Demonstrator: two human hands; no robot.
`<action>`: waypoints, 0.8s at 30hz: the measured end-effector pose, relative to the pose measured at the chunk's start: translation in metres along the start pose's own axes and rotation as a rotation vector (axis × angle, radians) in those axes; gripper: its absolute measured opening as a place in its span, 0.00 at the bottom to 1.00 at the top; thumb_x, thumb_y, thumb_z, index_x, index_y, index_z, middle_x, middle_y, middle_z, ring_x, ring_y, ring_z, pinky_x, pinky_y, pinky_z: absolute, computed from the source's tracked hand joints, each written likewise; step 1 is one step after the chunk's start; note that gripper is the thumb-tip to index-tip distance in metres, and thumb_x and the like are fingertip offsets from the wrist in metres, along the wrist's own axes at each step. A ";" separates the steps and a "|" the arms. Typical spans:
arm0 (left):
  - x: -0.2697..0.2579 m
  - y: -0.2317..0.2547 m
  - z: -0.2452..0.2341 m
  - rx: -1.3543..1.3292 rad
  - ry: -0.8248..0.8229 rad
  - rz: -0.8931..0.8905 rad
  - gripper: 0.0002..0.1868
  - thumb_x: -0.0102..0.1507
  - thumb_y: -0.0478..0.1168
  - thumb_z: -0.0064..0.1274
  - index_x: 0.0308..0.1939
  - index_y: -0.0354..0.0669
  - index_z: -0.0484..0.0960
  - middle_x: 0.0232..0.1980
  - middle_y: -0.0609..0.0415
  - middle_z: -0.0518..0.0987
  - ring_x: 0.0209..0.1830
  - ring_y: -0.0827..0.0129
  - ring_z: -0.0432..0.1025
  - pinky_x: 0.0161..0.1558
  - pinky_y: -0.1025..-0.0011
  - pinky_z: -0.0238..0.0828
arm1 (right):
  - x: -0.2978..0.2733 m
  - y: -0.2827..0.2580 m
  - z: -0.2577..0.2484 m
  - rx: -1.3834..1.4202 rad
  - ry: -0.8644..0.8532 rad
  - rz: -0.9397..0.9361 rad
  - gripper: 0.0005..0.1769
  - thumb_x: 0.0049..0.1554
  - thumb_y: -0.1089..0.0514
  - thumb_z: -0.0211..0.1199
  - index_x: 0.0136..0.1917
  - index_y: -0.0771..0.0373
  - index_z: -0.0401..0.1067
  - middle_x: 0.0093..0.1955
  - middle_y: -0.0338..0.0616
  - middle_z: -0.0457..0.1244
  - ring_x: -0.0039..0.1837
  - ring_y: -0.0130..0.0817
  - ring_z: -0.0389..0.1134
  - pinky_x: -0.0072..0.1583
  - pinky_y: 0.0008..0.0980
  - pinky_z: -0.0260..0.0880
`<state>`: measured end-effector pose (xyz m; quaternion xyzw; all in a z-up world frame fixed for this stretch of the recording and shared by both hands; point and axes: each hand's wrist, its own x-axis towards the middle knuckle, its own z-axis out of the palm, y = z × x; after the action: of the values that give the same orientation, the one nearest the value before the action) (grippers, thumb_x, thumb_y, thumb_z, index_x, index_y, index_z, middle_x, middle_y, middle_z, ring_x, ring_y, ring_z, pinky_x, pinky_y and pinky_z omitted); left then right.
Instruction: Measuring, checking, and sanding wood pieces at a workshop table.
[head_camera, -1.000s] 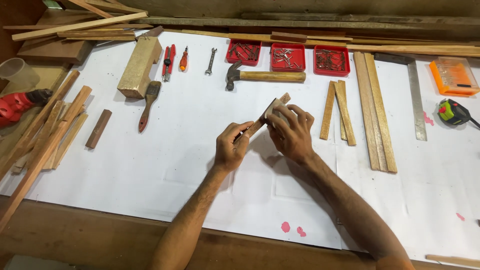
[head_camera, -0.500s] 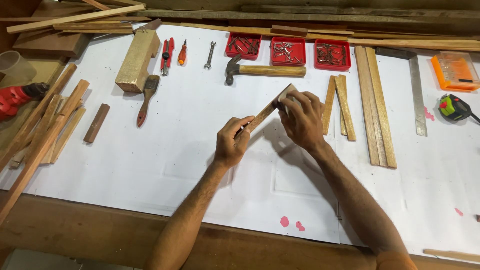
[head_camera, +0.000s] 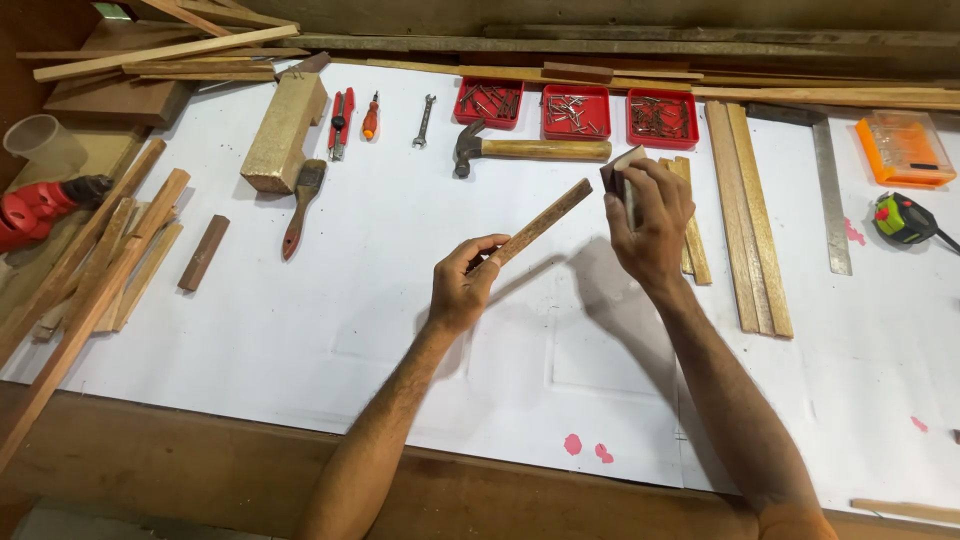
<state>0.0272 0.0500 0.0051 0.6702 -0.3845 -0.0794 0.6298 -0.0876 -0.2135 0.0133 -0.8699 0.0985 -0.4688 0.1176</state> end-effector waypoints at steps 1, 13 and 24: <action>0.001 -0.001 0.000 0.002 0.002 0.003 0.15 0.67 0.37 0.47 0.56 0.37 0.81 0.47 0.55 0.82 0.35 0.80 0.73 0.38 0.77 0.76 | 0.003 -0.004 -0.002 0.002 0.003 -0.002 0.22 0.63 0.58 0.69 0.68 0.58 0.69 0.72 0.45 0.61 0.74 0.46 0.58 0.72 0.52 0.55; -0.001 0.013 0.013 -0.785 -0.138 -0.608 0.19 0.72 0.41 0.37 0.65 0.42 0.75 0.48 0.54 0.80 0.34 0.78 0.65 0.39 0.78 0.66 | -0.005 -0.067 -0.003 0.057 -0.197 -0.173 0.24 0.59 0.59 0.71 0.68 0.54 0.70 0.69 0.41 0.61 0.72 0.45 0.59 0.68 0.47 0.60; -0.014 0.005 0.032 -0.899 0.029 -0.620 0.25 0.74 0.47 0.33 0.71 0.44 0.73 0.49 0.60 0.72 0.42 0.75 0.60 0.43 0.73 0.59 | -0.030 -0.101 -0.006 0.112 -0.272 -0.273 0.31 0.52 0.60 0.72 0.69 0.53 0.70 0.70 0.39 0.60 0.69 0.46 0.59 0.63 0.46 0.59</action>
<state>-0.0032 0.0341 -0.0023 0.4180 -0.0881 -0.4087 0.8065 -0.1028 -0.1092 0.0230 -0.9226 -0.0635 -0.3632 0.1134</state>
